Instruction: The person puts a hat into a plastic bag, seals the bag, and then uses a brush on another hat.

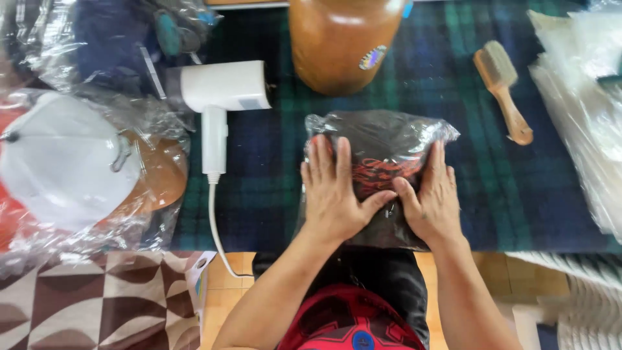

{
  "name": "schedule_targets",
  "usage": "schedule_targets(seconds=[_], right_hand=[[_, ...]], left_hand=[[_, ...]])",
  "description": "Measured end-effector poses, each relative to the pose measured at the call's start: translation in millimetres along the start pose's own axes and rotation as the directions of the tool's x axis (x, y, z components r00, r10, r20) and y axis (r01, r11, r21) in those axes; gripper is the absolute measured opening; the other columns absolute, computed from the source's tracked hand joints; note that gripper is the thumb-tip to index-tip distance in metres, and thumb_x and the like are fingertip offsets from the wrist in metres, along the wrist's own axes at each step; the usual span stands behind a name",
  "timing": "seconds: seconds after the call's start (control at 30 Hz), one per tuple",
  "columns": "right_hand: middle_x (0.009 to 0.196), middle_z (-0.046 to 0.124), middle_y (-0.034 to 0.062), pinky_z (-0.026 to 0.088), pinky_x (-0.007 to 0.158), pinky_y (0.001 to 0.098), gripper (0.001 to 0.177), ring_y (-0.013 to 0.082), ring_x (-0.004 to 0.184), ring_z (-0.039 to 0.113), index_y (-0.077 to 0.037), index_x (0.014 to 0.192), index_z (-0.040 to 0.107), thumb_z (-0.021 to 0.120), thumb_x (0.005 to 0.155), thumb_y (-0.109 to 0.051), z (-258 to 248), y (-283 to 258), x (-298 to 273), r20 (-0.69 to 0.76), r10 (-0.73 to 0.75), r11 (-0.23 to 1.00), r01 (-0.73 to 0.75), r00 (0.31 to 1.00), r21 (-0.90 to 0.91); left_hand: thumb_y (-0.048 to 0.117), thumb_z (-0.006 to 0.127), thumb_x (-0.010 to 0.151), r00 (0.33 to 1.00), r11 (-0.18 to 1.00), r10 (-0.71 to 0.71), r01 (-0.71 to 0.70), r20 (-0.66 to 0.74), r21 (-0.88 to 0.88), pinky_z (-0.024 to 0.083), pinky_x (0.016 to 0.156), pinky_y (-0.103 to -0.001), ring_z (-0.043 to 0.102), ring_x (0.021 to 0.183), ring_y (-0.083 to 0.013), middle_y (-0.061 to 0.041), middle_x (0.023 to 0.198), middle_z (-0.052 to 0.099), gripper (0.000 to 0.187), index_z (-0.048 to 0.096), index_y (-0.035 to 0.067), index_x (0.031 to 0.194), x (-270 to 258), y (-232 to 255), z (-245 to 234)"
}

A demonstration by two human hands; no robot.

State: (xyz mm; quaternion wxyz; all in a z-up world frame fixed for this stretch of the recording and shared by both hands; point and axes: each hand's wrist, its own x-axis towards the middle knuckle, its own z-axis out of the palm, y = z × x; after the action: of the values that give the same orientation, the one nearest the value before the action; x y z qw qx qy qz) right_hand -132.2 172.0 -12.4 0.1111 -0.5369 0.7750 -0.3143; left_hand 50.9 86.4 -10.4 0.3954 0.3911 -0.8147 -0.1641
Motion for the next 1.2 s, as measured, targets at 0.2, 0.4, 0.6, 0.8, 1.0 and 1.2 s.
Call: schedule_targets(seconds=[0.2, 0.4, 0.6, 0.8, 1.0, 1.2], right_hand=[[0.151, 0.043, 0.0409, 0.02, 0.125, 0.052, 0.093, 0.0492, 0.145, 0.038, 0.009, 0.163, 0.026, 0.046, 0.102, -0.059, 0, 1, 9, 0.017, 0.01, 0.989, -0.007, 1.0, -0.145], [0.159, 0.04, 0.032, 0.035, 0.102, 0.061, 0.091, 0.0532, 0.139, 0.04, -0.001, 0.165, 0.023, 0.045, 0.092, -0.052, -12, -22, 3, 0.071, 0.066, 0.992, -0.058, 0.995, -0.116], [0.153, 0.046, 0.0361, 0.037, 0.099, 0.0582, 0.081, 0.0556, 0.132, 0.046, 0.0, 0.163, 0.031, 0.048, 0.097, -0.042, 4, -57, -25, 0.034, -0.101, 0.991, 0.097, 0.994, 0.097], [0.13, 0.057, 0.0188, 0.042, 0.096, 0.0333, 0.082, 0.0235, 0.111, 0.053, 0.004, 0.155, 0.042, 0.057, 0.085, -0.036, 22, -146, -72, 0.058, -0.208, 0.839, 0.147, 0.976, 0.524], [0.143, 0.055, 0.017, 0.046, 0.108, 0.0361, 0.094, 0.0219, 0.127, 0.055, 0.004, 0.156, 0.027, 0.065, 0.08, -0.036, 63, -281, -90, 0.361, -0.71, 0.576, 0.204, 0.604, 0.791], [0.135, 0.052, 0.0295, 0.04, 0.114, 0.0541, 0.102, 0.0447, 0.13, 0.054, 0.006, 0.151, 0.037, 0.089, 0.076, -0.037, 192, -397, -129, 0.192, -0.95, 0.261, 0.291, 0.246, 0.92]], left_hand=[[0.08, 0.06, 0.073, 0.996, 0.996, -0.086, 0.086, -0.013, -0.018, 0.028, 0.112, -0.076, 0.031, 0.148, -0.0601, -0.038, 0.161, 0.028, 0.118, 0.03, 0.009, 0.161, 7, 8, -10], [0.085, 0.033, 0.073, 0.823, 0.835, -0.526, 0.547, 0.215, -0.05, 0.011, 0.118, -0.058, 0.014, 0.155, -0.045, -0.03, 0.167, 0.018, 0.12, 0.013, 0.009, 0.163, 23, -5, -51], [0.071, 0.061, 0.059, 0.754, 0.57, -0.593, 0.642, 0.284, -0.513, 0.03, 0.12, -0.042, 0.034, 0.148, -0.0324, -0.024, 0.154, 0.037, 0.126, 0.024, 0.006, 0.16, 5, 7, -132], [0.064, 0.07, 0.071, 0.833, 0.749, -0.537, 0.396, -0.136, -0.531, 0.028, 0.122, -0.044, 0.039, 0.147, -0.0323, -0.024, 0.153, 0.038, 0.112, 0.028, 0.003, 0.156, -78, 6, -203], [0.069, 0.062, 0.085, 0.702, 0.924, -0.355, 0.365, -0.617, -0.117, 0.029, 0.128, -0.049, 0.037, 0.148, -0.0332, -0.022, 0.155, 0.036, 0.109, 0.022, -0.001, 0.159, -198, -37, -294], [0.053, 0.073, 0.09, 0.432, 0.882, -0.362, 0.447, -0.826, -0.153, 0.031, 0.122, -0.058, 0.034, 0.143, -0.0424, -0.026, 0.143, 0.032, 0.11, 0.011, 0.001, 0.165, -338, -123, -338]])
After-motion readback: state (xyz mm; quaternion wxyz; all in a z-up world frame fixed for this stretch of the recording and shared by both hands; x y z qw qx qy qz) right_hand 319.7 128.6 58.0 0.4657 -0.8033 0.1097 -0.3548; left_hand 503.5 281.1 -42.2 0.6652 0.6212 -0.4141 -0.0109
